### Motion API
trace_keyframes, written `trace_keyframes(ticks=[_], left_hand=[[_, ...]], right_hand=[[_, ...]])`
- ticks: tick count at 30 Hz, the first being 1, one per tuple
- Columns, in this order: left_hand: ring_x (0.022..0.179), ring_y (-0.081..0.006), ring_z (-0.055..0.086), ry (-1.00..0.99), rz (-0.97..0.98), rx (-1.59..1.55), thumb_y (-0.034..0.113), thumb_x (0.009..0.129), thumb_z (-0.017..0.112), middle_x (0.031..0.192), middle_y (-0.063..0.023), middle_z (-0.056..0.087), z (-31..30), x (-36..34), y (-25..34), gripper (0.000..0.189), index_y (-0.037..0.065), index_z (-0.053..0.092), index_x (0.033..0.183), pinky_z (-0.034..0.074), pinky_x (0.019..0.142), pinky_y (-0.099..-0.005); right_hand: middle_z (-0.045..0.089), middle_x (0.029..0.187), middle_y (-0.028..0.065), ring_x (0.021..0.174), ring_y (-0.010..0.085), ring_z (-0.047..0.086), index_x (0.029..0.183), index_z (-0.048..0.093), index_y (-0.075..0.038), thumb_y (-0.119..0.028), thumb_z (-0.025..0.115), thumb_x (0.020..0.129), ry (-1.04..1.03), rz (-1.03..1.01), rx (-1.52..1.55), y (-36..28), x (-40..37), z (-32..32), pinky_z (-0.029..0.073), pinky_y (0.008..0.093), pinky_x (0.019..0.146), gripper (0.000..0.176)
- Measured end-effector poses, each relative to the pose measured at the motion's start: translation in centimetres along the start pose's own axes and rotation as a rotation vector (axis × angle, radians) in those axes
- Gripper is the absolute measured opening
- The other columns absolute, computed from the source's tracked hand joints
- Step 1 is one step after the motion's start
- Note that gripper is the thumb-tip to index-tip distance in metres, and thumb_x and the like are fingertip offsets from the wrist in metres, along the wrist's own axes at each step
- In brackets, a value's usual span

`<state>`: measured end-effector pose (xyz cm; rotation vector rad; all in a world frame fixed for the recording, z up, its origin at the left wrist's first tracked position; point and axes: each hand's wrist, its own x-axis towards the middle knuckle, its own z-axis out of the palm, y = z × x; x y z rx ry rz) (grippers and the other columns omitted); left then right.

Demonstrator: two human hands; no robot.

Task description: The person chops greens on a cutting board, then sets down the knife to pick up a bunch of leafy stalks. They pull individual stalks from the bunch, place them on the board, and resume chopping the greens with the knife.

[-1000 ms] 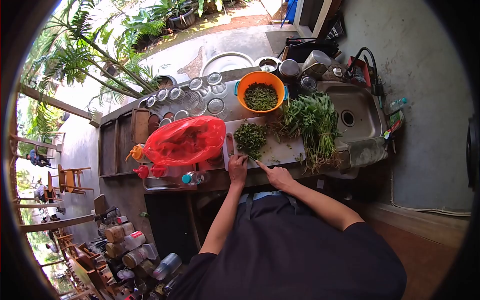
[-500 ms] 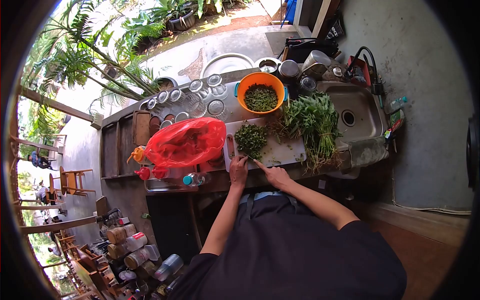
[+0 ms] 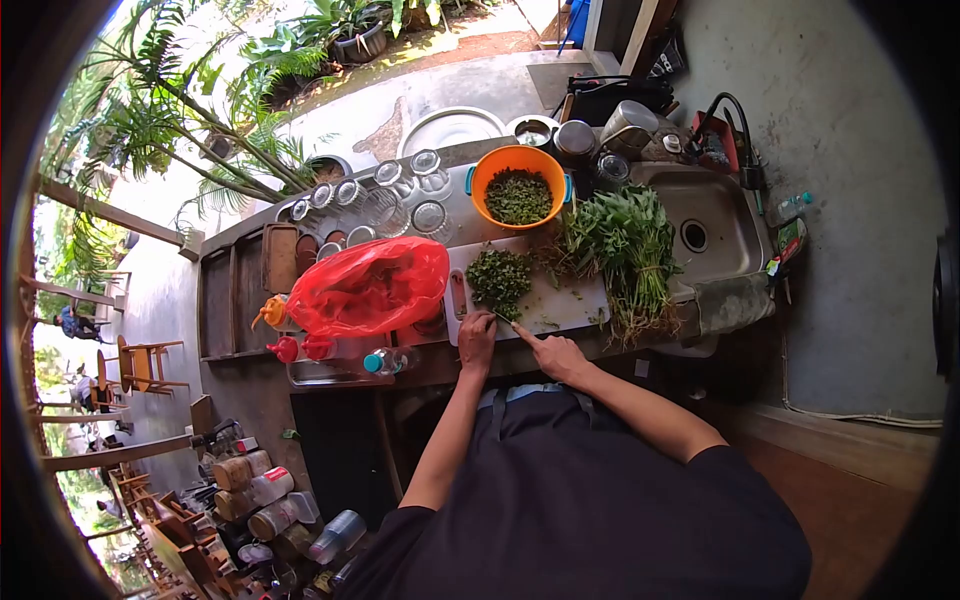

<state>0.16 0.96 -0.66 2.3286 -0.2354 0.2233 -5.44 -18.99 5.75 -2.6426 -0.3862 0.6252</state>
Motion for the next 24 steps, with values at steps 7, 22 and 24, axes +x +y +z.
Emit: trace_keyframes(ticks=[7,22,24], left_hand=[[0.097,-0.029,0.066,-0.012,0.004,-0.004,0.005,0.079,0.072,0.097,-0.0109,0.071,-0.1,0.0,0.0,0.014,0.003,0.074,0.093,0.052,0.087,-0.0379],[0.095,-0.0297,0.064,-0.006,-0.084,0.07,0.004,0.078,0.073,0.092,-0.0113,0.068,-0.4,0.5,0.5,0.011,0.004,0.075,0.089,0.051,0.085,-0.0383],[0.094,-0.0298,0.063,-0.005,-0.095,0.084,0.005,0.079,0.073,0.091,-0.0113,0.067,-0.3,0.6,0.4,0.01,0.004,0.075,0.089,0.051,0.084,-0.0387]], right_hand=[[0.067,0.082,0.0236,0.076,0.0423,0.067,0.157,0.018,-0.037,-0.013,0.047,0.091,-0.052,0.031,0.006,-0.2,0.4,-0.5,0.054,0.0545,0.075,0.076],[0.066,0.074,0.023,0.066,0.0419,0.066,0.157,0.009,-0.042,-0.014,0.049,0.093,0.1,-0.01,-0.034,0.3,1.7,1.9,0.055,0.055,0.063,0.08],[0.066,0.074,0.0227,0.066,0.0415,0.066,0.157,0.009,-0.041,-0.013,0.049,0.093,0.081,-0.017,-0.041,0.7,1.1,1.8,0.054,0.0545,0.063,0.08]])
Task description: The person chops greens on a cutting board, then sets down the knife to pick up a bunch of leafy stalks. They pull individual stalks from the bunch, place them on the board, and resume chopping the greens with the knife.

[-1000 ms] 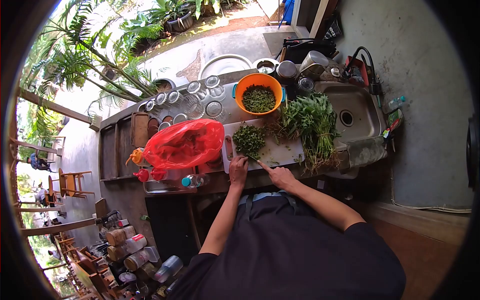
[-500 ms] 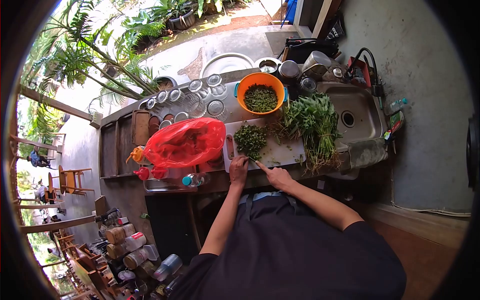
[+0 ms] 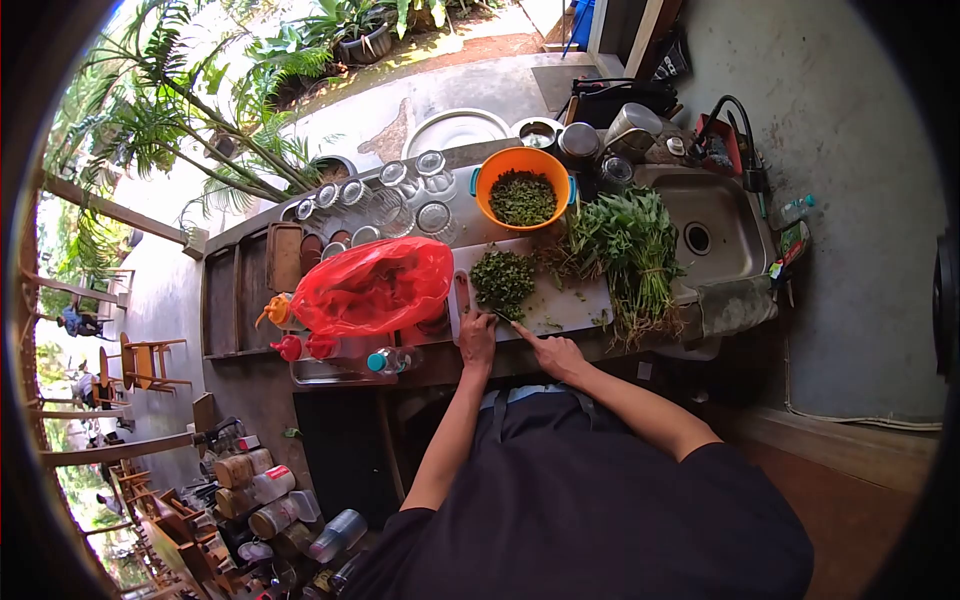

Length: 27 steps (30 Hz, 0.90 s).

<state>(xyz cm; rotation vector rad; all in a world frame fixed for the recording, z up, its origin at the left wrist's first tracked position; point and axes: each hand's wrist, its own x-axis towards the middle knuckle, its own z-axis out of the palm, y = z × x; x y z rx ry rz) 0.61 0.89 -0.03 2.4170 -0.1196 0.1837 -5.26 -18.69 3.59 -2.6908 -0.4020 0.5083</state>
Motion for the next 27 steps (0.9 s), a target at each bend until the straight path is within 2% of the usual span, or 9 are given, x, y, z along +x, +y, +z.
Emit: trace_keyframes(ticks=[2,6,12,15,17,27], left_hand=[[0.093,-0.0305,0.061,-0.015,0.078,0.0,0.008,0.08,0.073,0.092,-0.0101,0.065,0.3,-0.2,-0.6,0.01,0.003,0.075,0.089,0.051,0.082,-0.0405],[0.092,-0.0301,0.062,-0.036,0.093,0.02,0.009,0.082,0.073,0.093,-0.0097,0.065,-0.5,-0.2,0.0,0.01,0.003,0.075,0.089,0.051,0.082,-0.0404],[0.091,-0.0294,0.062,-0.084,0.133,0.004,0.01,0.083,0.072,0.093,-0.0097,0.064,-0.9,-0.3,0.0,0.01,0.004,0.075,0.091,0.051,0.081,-0.0403],[0.09,-0.0293,0.063,-0.074,0.11,0.012,0.009,0.083,0.072,0.092,-0.0098,0.065,-0.4,-0.4,-0.5,0.01,0.004,0.075,0.091,0.052,0.081,-0.0401],[0.089,-0.0298,0.065,-0.015,0.121,-0.05,0.006,0.082,0.071,0.091,-0.0104,0.067,0.2,-0.5,-0.9,0.01,0.003,0.075,0.091,0.052,0.081,-0.0398],[0.09,-0.0311,0.066,0.013,0.088,-0.073,0.003,0.081,0.069,0.091,-0.0122,0.069,-0.1,-0.5,-0.5,0.009,0.002,0.074,0.089,0.053,0.082,-0.0398]], right_hand=[[0.065,0.072,0.0214,0.065,0.0404,0.066,0.158,0.009,-0.039,-0.013,0.049,0.093,-0.002,-0.026,-0.019,0.4,-0.5,0.2,0.054,0.0532,0.064,0.08],[0.065,0.072,0.0201,0.064,0.0399,0.065,0.158,0.011,-0.037,-0.013,0.049,0.093,-0.029,-0.007,-0.047,0.1,-1.2,-0.8,0.054,0.0523,0.065,0.08],[0.065,0.075,0.0221,0.069,0.0412,0.066,0.157,0.016,-0.036,-0.015,0.051,0.093,0.04,0.005,-0.036,-0.1,-1.7,-1.2,0.054,0.0527,0.067,0.077],[0.064,0.076,0.0232,0.071,0.0422,0.065,0.157,0.018,-0.035,-0.015,0.052,0.093,-0.002,0.021,0.006,-0.9,-1.6,-2.0,0.054,0.0533,0.068,0.075],[0.065,0.08,0.0236,0.076,0.0431,0.066,0.157,0.017,-0.038,-0.014,0.048,0.093,-0.096,0.061,0.053,-1.5,-1.7,-2.8,0.054,0.0544,0.076,0.075],[0.066,0.077,0.0219,0.073,0.0417,0.067,0.157,0.017,-0.037,-0.011,0.047,0.092,-0.055,0.019,0.032,-1.2,-0.8,-1.2,0.054,0.054,0.072,0.076]])
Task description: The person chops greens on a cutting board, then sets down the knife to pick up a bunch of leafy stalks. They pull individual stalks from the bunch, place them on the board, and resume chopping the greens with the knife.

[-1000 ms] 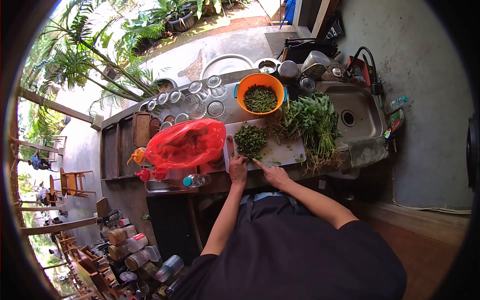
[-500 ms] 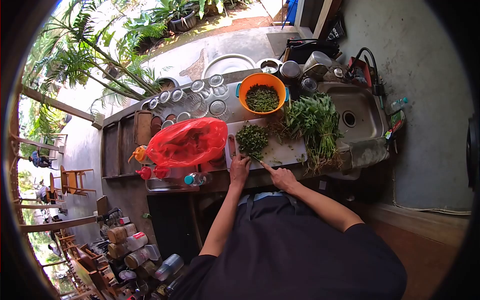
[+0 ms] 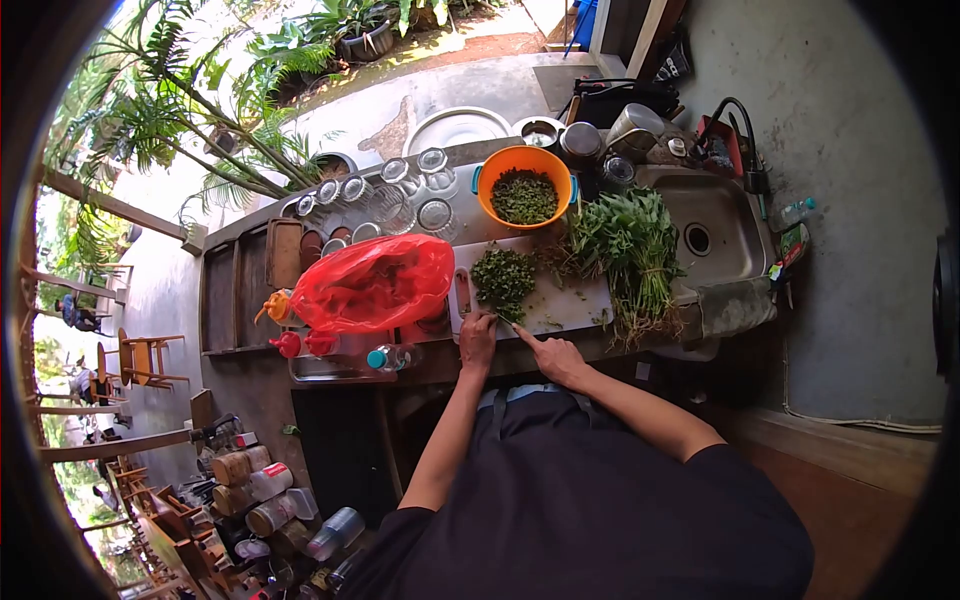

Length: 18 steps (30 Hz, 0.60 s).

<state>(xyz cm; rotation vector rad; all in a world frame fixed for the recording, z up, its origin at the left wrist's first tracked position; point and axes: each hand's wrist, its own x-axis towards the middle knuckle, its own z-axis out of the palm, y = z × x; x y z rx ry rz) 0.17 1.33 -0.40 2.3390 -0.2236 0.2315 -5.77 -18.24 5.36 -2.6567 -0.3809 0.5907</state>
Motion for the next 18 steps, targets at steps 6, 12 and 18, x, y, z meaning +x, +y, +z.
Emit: trace_keyframes(ticks=[6,12,18], left_hand=[[0.09,-0.0312,0.066,0.017,0.029,-0.008,0.003,0.08,0.069,0.09,-0.012,0.068,0.3,-0.1,-0.1,0.009,0.002,0.074,0.088,0.053,0.081,-0.0401],[0.09,-0.0316,0.065,0.014,-0.006,0.03,0.003,0.082,0.068,0.089,-0.0118,0.067,-0.2,-0.2,0.6,0.007,0.003,0.072,0.088,0.052,0.08,-0.0406],[0.091,-0.0324,0.064,0.024,0.012,0.001,0.005,0.083,0.069,0.09,-0.0124,0.067,0.3,-0.4,-0.2,0.008,0.004,0.069,0.09,0.051,0.082,-0.0409]], right_hand=[[0.068,0.081,0.0229,0.073,0.0415,0.068,0.157,0.011,-0.039,-0.007,0.046,0.09,0.011,-0.006,-0.011,0.0,1.8,0.7,0.055,0.0539,0.07,0.082],[0.067,0.078,0.0224,0.07,0.0415,0.067,0.158,0.009,-0.039,-0.008,0.045,0.091,0.095,-0.023,-0.024,-0.7,2.9,1.0,0.054,0.054,0.067,0.081],[0.068,0.082,0.0221,0.073,0.0414,0.068,0.157,0.007,-0.042,-0.006,0.045,0.089,0.001,-0.019,-0.028,1.1,0.6,0.8,0.055,0.0533,0.071,0.085]])
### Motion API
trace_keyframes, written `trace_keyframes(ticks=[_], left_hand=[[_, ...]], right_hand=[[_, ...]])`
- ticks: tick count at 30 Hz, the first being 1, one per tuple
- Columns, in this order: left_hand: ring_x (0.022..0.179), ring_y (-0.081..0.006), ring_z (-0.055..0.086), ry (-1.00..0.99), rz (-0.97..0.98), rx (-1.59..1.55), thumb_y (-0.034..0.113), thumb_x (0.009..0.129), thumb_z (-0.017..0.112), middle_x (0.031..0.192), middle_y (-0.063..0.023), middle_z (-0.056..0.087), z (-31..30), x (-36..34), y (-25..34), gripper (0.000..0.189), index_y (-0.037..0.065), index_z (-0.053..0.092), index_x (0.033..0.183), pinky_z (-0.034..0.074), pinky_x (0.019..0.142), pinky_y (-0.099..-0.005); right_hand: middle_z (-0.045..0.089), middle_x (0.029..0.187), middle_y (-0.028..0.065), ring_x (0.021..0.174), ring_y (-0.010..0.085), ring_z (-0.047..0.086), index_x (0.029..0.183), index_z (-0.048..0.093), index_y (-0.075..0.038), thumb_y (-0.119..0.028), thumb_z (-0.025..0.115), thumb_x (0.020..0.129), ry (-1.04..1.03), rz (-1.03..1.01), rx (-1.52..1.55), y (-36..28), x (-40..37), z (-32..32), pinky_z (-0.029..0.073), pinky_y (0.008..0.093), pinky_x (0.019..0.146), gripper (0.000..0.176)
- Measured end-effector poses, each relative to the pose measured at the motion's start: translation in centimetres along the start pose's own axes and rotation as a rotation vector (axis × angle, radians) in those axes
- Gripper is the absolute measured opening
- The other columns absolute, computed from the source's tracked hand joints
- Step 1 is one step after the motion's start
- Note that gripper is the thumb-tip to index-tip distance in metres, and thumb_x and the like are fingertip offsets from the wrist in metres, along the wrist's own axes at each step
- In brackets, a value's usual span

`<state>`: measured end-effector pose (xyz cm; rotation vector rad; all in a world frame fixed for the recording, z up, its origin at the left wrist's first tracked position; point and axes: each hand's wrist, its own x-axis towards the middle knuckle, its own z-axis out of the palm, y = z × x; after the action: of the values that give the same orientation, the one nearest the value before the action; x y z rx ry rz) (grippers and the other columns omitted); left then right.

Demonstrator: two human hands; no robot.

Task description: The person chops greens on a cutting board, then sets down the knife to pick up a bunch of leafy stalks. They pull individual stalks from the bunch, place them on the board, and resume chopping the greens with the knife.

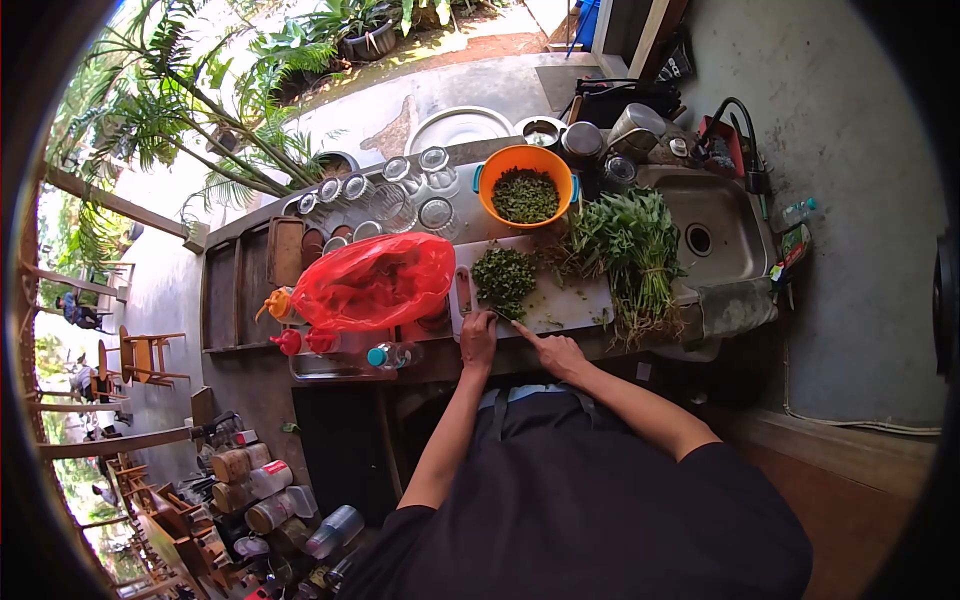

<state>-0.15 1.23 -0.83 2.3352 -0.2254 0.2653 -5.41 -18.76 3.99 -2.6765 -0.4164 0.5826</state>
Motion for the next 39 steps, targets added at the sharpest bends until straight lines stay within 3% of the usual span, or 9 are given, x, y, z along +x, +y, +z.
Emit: trace_keyframes(ticks=[11,26,33,39], left_hand=[[0.095,-0.0313,0.064,-0.042,0.031,0.019,0.008,0.084,0.07,0.096,-0.0125,0.067,-0.4,0.0,0.6,0.012,0.001,0.073,0.093,0.052,0.084,-0.0396],[0.095,-0.0296,0.066,-0.056,0.04,0.003,0.004,0.082,0.067,0.097,-0.0115,0.07,-0.8,0.1,0.7,0.013,0.001,0.073,0.093,0.053,0.085,-0.0385],[0.096,-0.0299,0.065,-0.065,0.015,-0.014,0.005,0.082,0.067,0.098,-0.0111,0.07,-0.7,0.0,0.4,0.014,0.002,0.073,0.094,0.052,0.086,-0.0386],[0.097,-0.0298,0.065,-0.076,0.016,-0.016,0.006,0.083,0.067,0.098,-0.011,0.069,-0.7,0.1,0.5,0.013,0.002,0.073,0.094,0.052,0.086,-0.0387]], right_hand=[[0.065,0.074,0.0222,0.07,0.0426,0.066,0.157,0.016,-0.039,-0.016,0.051,0.094,0.008,0.026,0.042,0.6,-1.4,-0.6,0.054,0.0538,0.069,0.076],[0.068,0.085,0.0244,0.081,0.0425,0.068,0.157,0.023,-0.032,-0.008,0.044,0.09,-0.11,0.078,0.029,-2.8,-0.5,-4.1,0.054,0.0546,0.078,0.074],[0.069,0.085,0.0242,0.08,0.0427,0.069,0.157,0.019,-0.034,-0.008,0.045,0.089,-0.087,0.066,0.016,-2.4,-0.1,-2.6,0.054,0.0551,0.078,0.078],[0.068,0.079,0.0227,0.072,0.041,0.069,0.157,0.009,-0.04,-0.005,0.045,0.089,0.02,0.013,-0.004,-0.8,0.5,0.3,0.056,0.0538,0.069,0.085]])
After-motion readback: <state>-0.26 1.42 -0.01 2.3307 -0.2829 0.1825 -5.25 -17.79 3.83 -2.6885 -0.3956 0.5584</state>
